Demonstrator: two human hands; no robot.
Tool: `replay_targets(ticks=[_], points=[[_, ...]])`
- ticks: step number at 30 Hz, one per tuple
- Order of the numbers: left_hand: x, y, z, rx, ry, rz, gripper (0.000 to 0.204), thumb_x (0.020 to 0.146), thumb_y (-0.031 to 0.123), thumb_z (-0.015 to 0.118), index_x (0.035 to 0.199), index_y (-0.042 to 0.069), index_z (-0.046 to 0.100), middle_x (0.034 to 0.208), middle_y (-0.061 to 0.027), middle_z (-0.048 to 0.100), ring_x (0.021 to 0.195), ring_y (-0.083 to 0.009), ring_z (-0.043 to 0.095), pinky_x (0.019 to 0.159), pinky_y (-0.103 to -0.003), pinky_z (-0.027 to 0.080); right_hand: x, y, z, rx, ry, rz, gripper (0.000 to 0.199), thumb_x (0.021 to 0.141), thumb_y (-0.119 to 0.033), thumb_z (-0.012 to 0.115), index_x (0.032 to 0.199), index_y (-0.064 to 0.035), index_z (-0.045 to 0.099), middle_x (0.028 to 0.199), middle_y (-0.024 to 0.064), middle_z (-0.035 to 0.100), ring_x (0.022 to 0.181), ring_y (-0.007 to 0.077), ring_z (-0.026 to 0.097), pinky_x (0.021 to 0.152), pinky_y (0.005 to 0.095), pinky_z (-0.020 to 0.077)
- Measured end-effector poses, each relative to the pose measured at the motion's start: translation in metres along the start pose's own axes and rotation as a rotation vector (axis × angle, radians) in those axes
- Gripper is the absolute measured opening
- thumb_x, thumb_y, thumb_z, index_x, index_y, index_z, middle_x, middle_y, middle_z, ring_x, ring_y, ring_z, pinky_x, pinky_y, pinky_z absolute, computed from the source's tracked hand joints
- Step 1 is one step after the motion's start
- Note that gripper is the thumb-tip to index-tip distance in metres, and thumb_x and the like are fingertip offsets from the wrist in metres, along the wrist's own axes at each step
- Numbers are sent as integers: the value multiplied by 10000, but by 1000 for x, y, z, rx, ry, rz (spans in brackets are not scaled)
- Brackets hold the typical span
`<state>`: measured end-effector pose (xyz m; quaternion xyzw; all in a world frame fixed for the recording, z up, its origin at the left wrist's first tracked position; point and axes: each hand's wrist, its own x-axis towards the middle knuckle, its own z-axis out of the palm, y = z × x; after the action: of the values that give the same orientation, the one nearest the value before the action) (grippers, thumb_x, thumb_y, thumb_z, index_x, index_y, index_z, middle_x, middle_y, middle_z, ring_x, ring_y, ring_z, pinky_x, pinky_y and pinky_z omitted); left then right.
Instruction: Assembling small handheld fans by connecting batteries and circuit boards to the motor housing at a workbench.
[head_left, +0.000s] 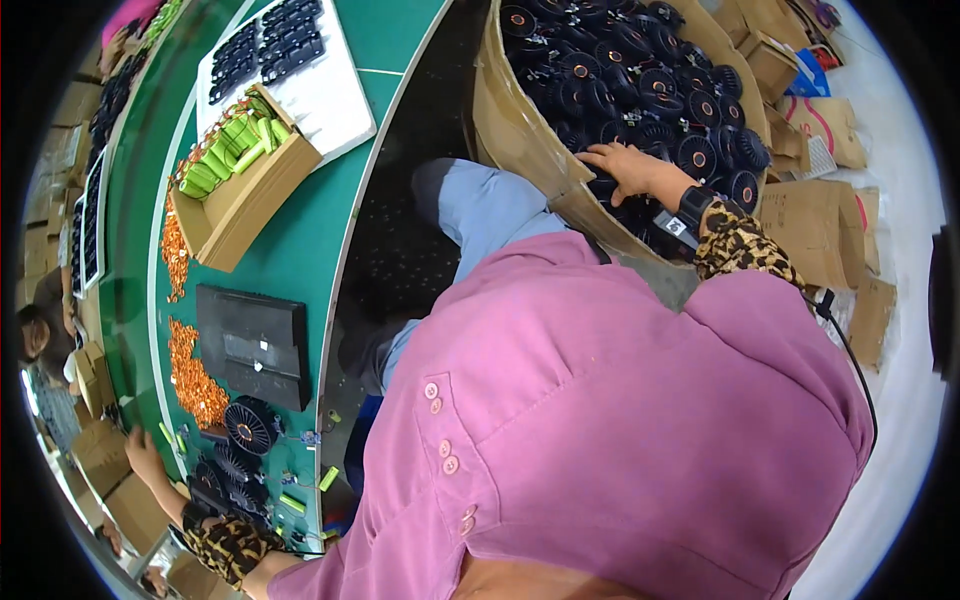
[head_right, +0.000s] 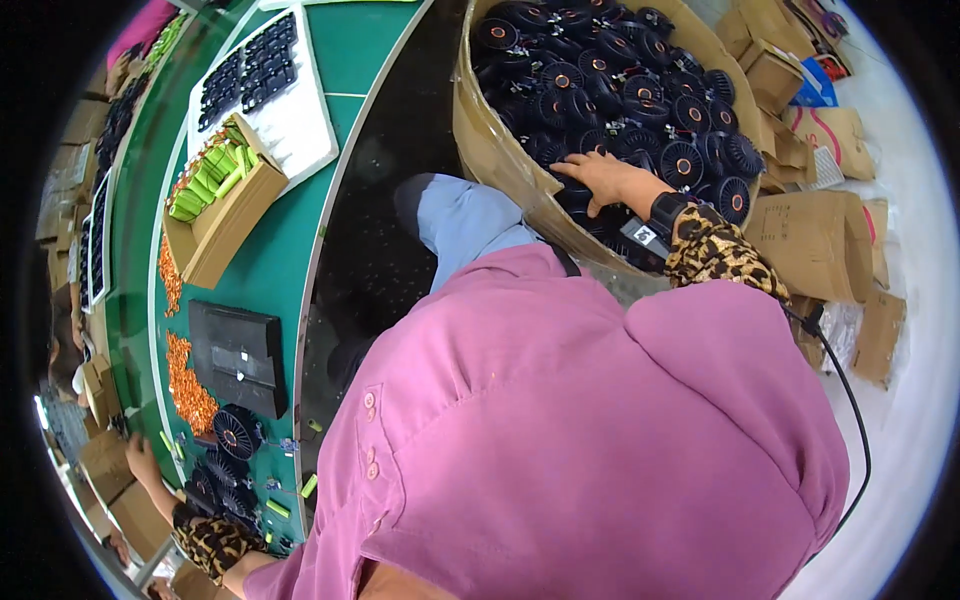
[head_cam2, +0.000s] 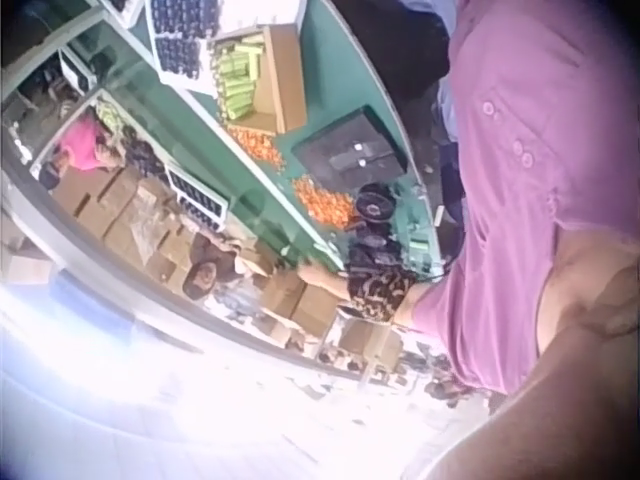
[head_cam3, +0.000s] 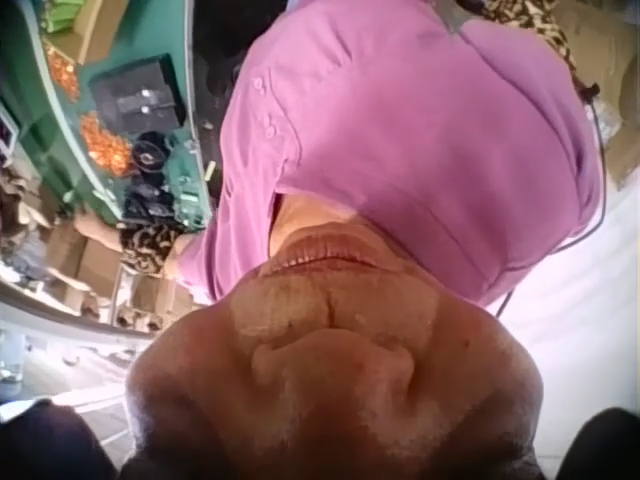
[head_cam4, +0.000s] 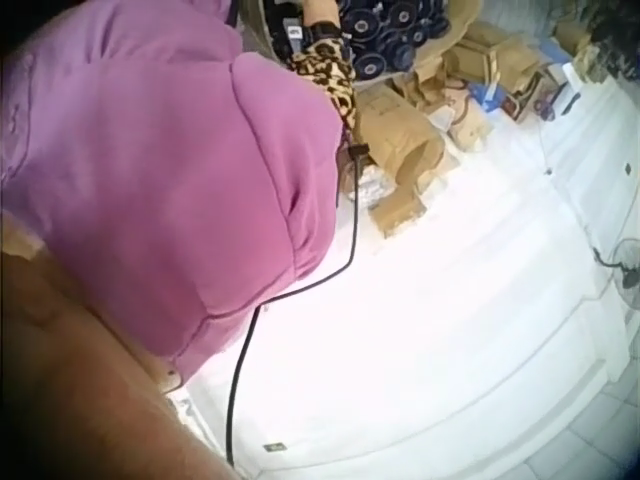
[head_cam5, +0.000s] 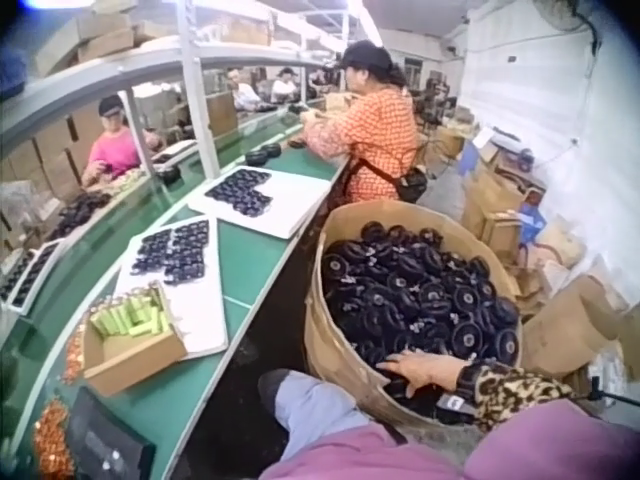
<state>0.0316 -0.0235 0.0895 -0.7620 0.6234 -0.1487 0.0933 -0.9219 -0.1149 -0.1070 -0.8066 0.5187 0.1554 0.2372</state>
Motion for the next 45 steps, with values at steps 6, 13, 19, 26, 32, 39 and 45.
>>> replay_targets(ticks=[6,13,19,26,32,39,45], points=[[-10,295,-139,-708,185,151,266,824,48,576,1086,0,578,1079,-105,593,1028,-189,543,893,-299,403,1,27,-45,804,-25,15,636,727,-187,661,1296,-63,406,1132,113,541,1025,195,523,913,295,402],[-35,513,-197,-1126,-120,606,544,663,76,732,1163,46,521,1053,-120,580,919,-217,596,801,-319,476,-2,-72,-151,1709,234,-336,397,872,-319,518,1178,-68,490,996,47,608,825,138,595,624,292,496],[-34,571,-194,-624,682,1049,379,659,77,635,1035,105,591,1048,-76,537,904,-201,534,750,-323,435,47,-204,-160,2115,-74,-472,381,894,-366,491,1109,-54,530,986,54,610,846,148,588,755,285,488],[-34,528,-176,-1098,551,838,271,635,46,703,891,55,617,889,-70,590,831,-245,594,675,-305,491,80,-238,-160,1715,-344,-539,496,909,-485,398,1079,-38,529,974,71,590,811,136,585,668,277,493],[-46,481,-169,-2233,-80,95,95,876,49,523,948,-11,538,864,-95,585,761,-166,624,603,-236,510,166,-238,-217,632,723,-662,241,774,-242,622,902,-38,636,804,104,612,741,207,593,644,303,475],[-55,470,-169,-2217,-67,-43,127,861,38,547,979,-9,545,960,-94,560,737,-171,624,620,-248,533,248,-262,-222,245,1063,-743,189,675,-167,688,835,-71,660,1042,72,583,998,272,486,858,376,409],[-50,457,-156,-2250,53,-175,197,870,54,535,1048,-30,550,846,-86,600,728,-163,630,658,-242,527,244,-277,-230,659,1013,-893,110,721,-136,655,787,-48,641,989,80,632,969,237,550,853,329,421]])
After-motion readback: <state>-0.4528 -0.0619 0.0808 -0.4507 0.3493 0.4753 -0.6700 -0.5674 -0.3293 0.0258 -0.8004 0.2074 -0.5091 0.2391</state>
